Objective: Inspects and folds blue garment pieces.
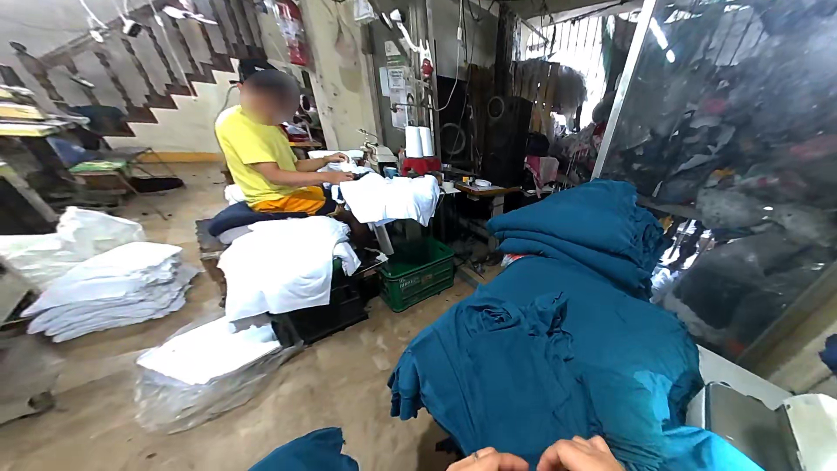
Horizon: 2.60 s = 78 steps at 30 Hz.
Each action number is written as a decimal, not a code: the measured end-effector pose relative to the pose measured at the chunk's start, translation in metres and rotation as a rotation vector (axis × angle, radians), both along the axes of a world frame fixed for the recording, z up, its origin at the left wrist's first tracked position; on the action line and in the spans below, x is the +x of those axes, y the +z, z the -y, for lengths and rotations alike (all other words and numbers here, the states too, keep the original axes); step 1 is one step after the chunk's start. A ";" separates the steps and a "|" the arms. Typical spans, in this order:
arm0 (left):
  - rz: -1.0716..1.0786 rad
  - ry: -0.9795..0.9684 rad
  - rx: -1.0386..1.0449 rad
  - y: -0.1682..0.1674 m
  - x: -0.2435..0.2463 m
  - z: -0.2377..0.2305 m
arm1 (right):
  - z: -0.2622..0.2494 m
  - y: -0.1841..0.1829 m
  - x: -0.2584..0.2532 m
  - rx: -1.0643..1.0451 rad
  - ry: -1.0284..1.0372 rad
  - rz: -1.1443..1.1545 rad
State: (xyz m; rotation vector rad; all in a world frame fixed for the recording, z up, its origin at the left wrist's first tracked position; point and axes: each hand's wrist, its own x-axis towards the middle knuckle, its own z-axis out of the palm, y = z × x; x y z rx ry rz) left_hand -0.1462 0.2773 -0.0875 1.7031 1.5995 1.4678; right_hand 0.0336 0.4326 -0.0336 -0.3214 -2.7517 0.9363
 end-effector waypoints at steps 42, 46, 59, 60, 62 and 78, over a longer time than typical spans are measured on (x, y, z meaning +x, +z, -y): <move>0.018 0.583 -0.239 -0.031 -0.011 -0.054 | -0.039 0.031 -0.081 0.273 -0.173 0.659; -0.209 0.510 -0.306 -0.027 -0.018 -0.059 | -0.038 0.029 -0.079 0.332 -0.169 0.651; 0.236 0.110 0.297 0.086 0.023 -0.080 | -0.053 0.057 0.025 -0.377 -0.219 -0.516; 0.259 0.068 0.318 0.096 0.032 -0.088 | -0.058 0.064 0.036 -0.411 -0.241 -0.567; 0.314 -0.007 0.318 0.107 0.049 -0.103 | -0.065 0.075 0.054 -0.505 -0.253 -0.633; 0.023 0.239 -0.272 0.061 0.050 -0.171 | -0.141 0.000 0.050 -0.248 -0.758 -0.179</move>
